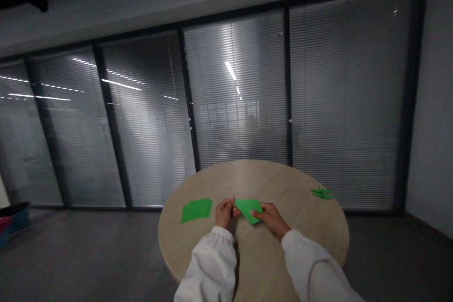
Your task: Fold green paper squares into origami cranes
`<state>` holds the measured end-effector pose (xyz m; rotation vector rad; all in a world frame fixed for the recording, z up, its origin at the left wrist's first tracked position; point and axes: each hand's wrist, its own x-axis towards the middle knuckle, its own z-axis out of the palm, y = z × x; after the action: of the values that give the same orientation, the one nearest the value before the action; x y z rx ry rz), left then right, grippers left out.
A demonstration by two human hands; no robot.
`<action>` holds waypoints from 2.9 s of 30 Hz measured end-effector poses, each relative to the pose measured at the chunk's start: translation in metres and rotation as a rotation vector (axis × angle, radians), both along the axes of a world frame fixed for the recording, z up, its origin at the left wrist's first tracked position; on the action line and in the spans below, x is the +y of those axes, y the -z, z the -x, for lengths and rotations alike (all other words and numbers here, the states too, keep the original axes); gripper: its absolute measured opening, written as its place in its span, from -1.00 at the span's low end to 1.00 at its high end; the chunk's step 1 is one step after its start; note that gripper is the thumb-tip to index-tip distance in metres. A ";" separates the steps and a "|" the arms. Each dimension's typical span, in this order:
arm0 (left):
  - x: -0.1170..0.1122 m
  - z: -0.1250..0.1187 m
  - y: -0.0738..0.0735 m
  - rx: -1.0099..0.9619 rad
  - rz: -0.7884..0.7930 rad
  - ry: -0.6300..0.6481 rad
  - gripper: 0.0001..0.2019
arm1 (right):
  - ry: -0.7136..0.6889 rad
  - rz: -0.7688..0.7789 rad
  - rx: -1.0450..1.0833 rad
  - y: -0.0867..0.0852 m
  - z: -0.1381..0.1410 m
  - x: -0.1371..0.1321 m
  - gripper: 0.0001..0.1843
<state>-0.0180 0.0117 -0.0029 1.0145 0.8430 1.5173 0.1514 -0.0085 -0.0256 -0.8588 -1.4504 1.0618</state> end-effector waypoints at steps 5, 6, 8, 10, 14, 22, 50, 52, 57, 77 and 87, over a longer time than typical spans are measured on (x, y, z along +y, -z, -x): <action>0.002 -0.002 0.000 -0.017 0.012 0.055 -0.56 | 0.020 0.010 -0.001 0.000 -0.002 0.001 -0.55; 0.002 -0.003 0.000 -0.005 0.025 0.078 -0.57 | 0.021 0.006 -0.006 0.000 -0.002 0.000 -0.54; 0.002 -0.005 0.001 0.042 0.059 0.131 -0.58 | 0.021 -0.007 -0.010 0.000 -0.003 -0.001 -0.54; 0.001 -0.006 0.003 0.095 0.078 0.172 -0.59 | 0.014 -0.020 -0.001 0.000 -0.003 -0.001 -0.53; -0.002 -0.006 0.003 0.130 0.014 0.167 -0.61 | 0.016 -0.019 -0.005 0.001 -0.003 0.001 -0.51; -0.005 -0.005 -0.002 0.156 0.000 0.154 -0.62 | 0.003 -0.003 0.046 0.003 -0.002 0.003 -0.52; -0.008 -0.009 0.004 0.420 -0.032 0.227 -0.51 | 0.070 -0.014 0.056 -0.001 -0.003 0.001 -0.56; -0.010 -0.011 0.004 0.419 -0.010 0.255 -0.50 | 0.081 -0.019 0.057 -0.002 -0.003 0.001 -0.55; -0.012 -0.014 0.007 0.462 0.017 0.371 -0.49 | 0.078 -0.016 0.064 -0.005 -0.002 -0.001 -0.51; -0.008 -0.013 0.012 0.590 -0.048 0.430 -0.48 | 0.069 -0.003 0.139 -0.003 -0.002 -0.001 -0.52; -0.006 -0.011 0.007 0.480 -0.099 0.185 -0.53 | 0.060 0.080 0.095 0.001 -0.003 0.000 -0.51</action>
<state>-0.0075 0.0053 -0.0096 1.5218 0.9769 1.1830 0.1545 -0.0081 -0.0270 -0.8909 -1.3029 1.1069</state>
